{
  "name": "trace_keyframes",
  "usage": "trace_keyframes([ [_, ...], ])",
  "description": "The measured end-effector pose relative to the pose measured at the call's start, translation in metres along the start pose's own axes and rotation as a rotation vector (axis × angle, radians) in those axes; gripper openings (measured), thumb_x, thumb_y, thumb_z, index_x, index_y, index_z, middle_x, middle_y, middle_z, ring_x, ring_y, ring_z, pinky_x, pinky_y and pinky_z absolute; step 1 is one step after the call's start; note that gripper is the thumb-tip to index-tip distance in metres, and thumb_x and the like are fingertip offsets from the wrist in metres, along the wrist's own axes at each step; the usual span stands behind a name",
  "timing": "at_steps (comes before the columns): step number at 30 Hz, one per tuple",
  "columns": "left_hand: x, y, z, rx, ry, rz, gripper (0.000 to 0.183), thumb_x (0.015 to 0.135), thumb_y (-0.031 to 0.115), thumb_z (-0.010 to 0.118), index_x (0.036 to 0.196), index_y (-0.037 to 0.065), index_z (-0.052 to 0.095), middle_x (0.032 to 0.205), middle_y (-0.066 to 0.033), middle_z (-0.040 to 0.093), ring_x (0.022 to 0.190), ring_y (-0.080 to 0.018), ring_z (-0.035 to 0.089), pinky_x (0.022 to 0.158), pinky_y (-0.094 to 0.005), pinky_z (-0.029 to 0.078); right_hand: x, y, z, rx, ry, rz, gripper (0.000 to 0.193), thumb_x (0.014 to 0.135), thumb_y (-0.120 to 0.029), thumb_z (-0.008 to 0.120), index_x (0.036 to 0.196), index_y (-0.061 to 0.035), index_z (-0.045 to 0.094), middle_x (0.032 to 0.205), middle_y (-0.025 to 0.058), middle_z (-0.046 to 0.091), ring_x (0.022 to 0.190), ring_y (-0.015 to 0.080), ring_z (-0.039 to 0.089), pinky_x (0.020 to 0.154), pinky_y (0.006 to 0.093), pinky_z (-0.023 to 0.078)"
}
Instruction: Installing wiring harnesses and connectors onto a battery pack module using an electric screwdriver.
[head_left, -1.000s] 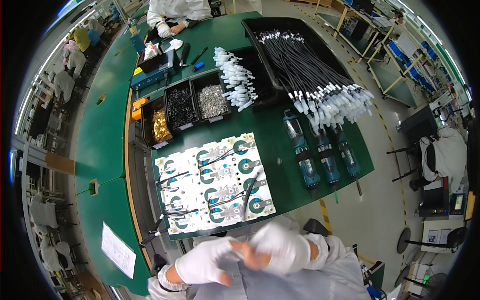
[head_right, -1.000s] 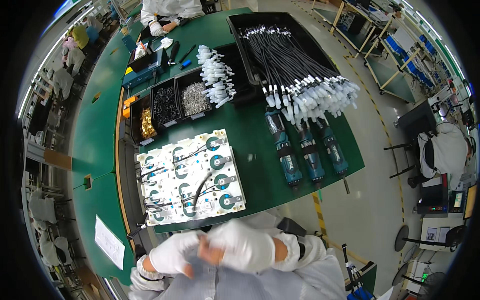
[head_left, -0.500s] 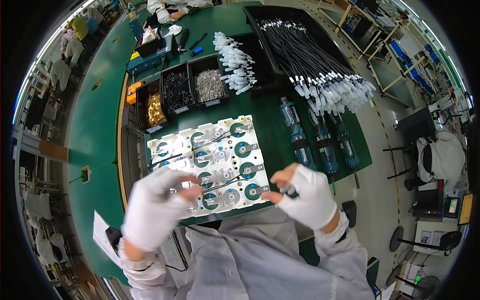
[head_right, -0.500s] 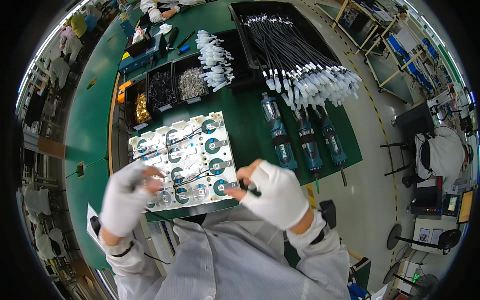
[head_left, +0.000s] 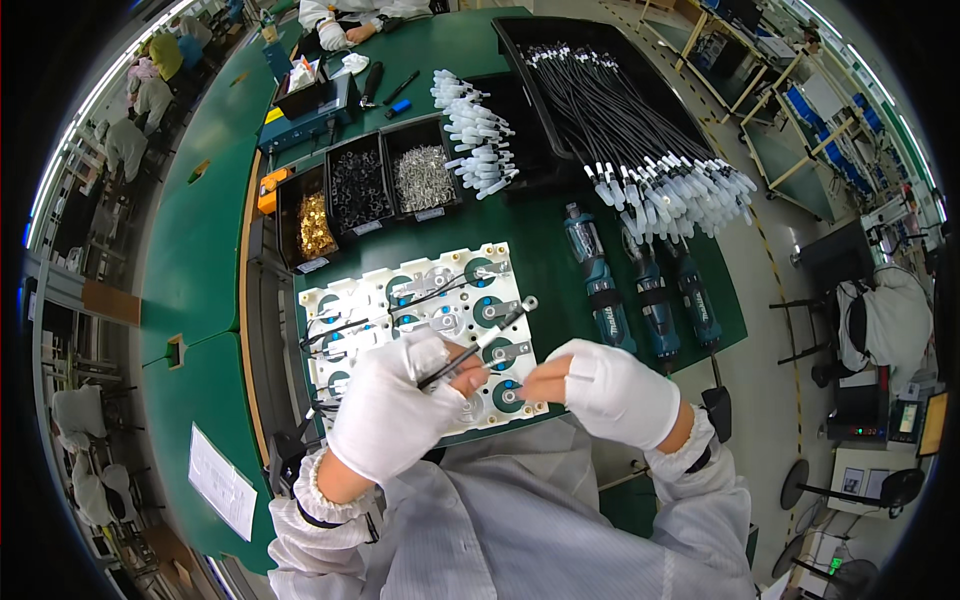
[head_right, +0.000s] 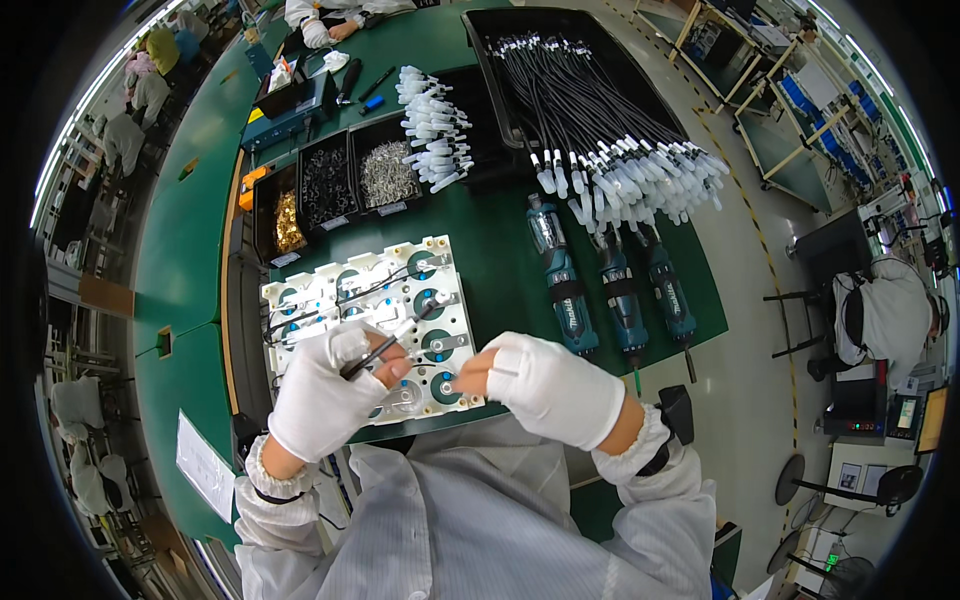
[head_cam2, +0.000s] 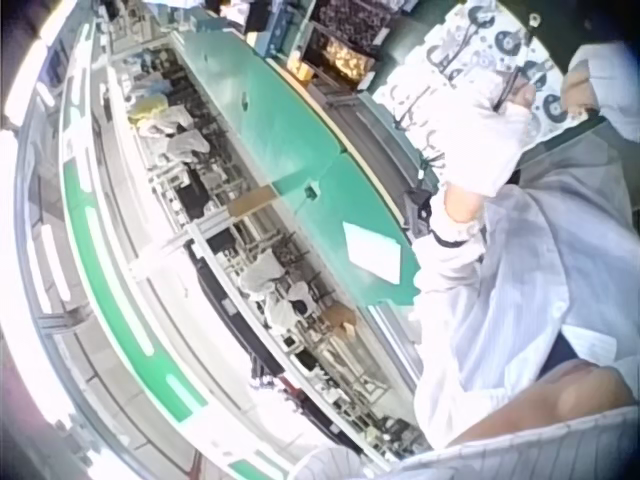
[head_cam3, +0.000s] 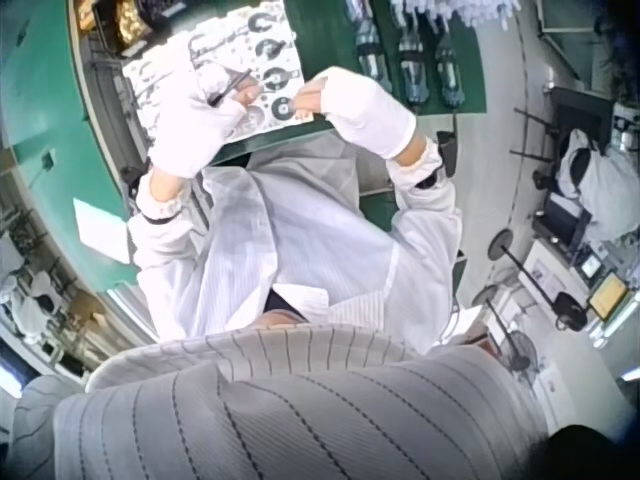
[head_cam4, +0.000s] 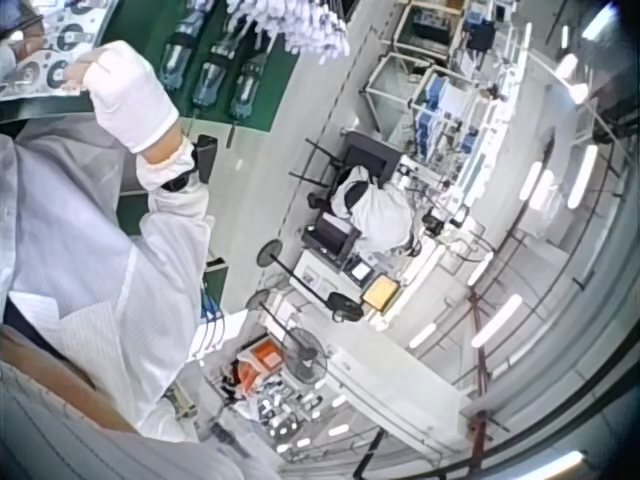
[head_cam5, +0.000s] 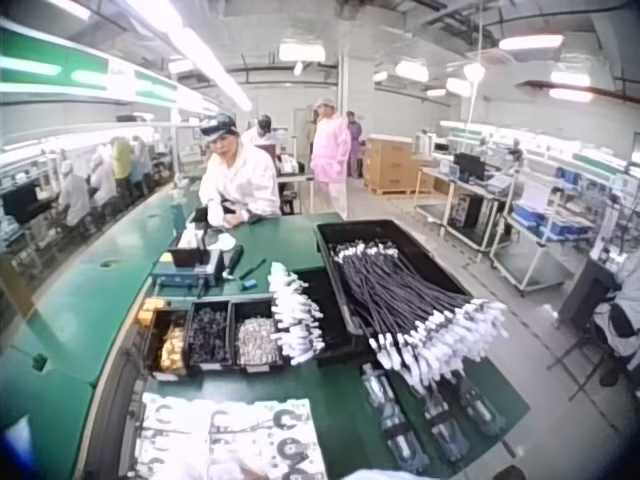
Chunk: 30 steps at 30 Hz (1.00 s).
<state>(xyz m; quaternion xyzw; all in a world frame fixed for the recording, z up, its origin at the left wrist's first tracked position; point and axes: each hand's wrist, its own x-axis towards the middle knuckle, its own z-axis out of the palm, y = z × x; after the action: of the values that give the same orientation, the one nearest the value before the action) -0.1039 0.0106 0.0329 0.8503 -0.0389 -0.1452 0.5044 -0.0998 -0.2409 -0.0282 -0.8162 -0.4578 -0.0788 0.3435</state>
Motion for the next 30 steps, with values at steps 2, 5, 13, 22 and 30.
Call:
trace_keyframes([
  [2,-0.003,-0.005,0.007,0.032,-0.001,0.031,0.012,0.084,0.009,0.078,0.091,0.000,0.075,0.081,-0.0141,0.067,0.069,-0.0311,0.066,0.064,-0.0352,0.051,0.002,-0.002,-0.004,0.086,0.081,0.170,0.021,0.078,-0.009,0.077,0.098,-0.0070,0.075,0.094,0.0052,0.071,0.082,0.0233,0.067,0.069,0.0333,0.056],
  [5,-0.006,-0.010,0.015,0.079,0.027,0.144,0.010,0.084,0.010,0.079,0.088,0.002,0.075,0.080,-0.0138,0.066,0.066,-0.0320,0.065,0.060,-0.0371,0.050,-0.005,0.012,-0.005,0.037,-0.052,0.027,0.021,0.081,-0.004,0.070,0.102,-0.0071,0.072,0.101,0.0047,0.071,0.091,0.0236,0.067,0.079,0.0340,0.057],
  [13,-0.014,-0.013,0.028,0.385,0.023,0.231,0.013,0.080,0.004,0.080,0.092,0.001,0.077,0.077,-0.0120,0.064,0.063,-0.0290,0.063,0.059,-0.0359,0.049,-0.003,0.009,-0.006,0.053,-0.102,0.065,0.025,0.082,-0.003,0.070,0.106,-0.0082,0.075,0.094,0.0051,0.069,0.084,0.0237,0.067,0.076,0.0335,0.057],
  [22,-0.032,0.008,0.027,0.476,0.194,0.246,0.014,0.073,0.004,0.086,0.083,0.003,0.075,0.076,-0.0099,0.066,0.063,-0.0255,0.068,0.056,-0.0341,0.052,0.003,0.010,0.000,0.136,0.042,0.110,0.011,0.084,-0.012,0.077,0.086,-0.0042,0.070,0.088,0.0071,0.067,0.076,0.0239,0.066,0.066,0.0325,0.055],
  [30,-0.019,-0.020,0.035,0.278,0.078,0.269,0.012,0.078,0.007,0.082,0.090,0.005,0.078,0.083,-0.0087,0.070,0.067,-0.0279,0.068,0.061,-0.0344,0.054,-0.006,0.002,0.007,0.124,0.116,0.151,0.016,0.086,-0.002,0.073,0.101,-0.0020,0.068,0.098,0.0101,0.069,0.080,0.0251,0.067,0.068,0.0334,0.055],
])
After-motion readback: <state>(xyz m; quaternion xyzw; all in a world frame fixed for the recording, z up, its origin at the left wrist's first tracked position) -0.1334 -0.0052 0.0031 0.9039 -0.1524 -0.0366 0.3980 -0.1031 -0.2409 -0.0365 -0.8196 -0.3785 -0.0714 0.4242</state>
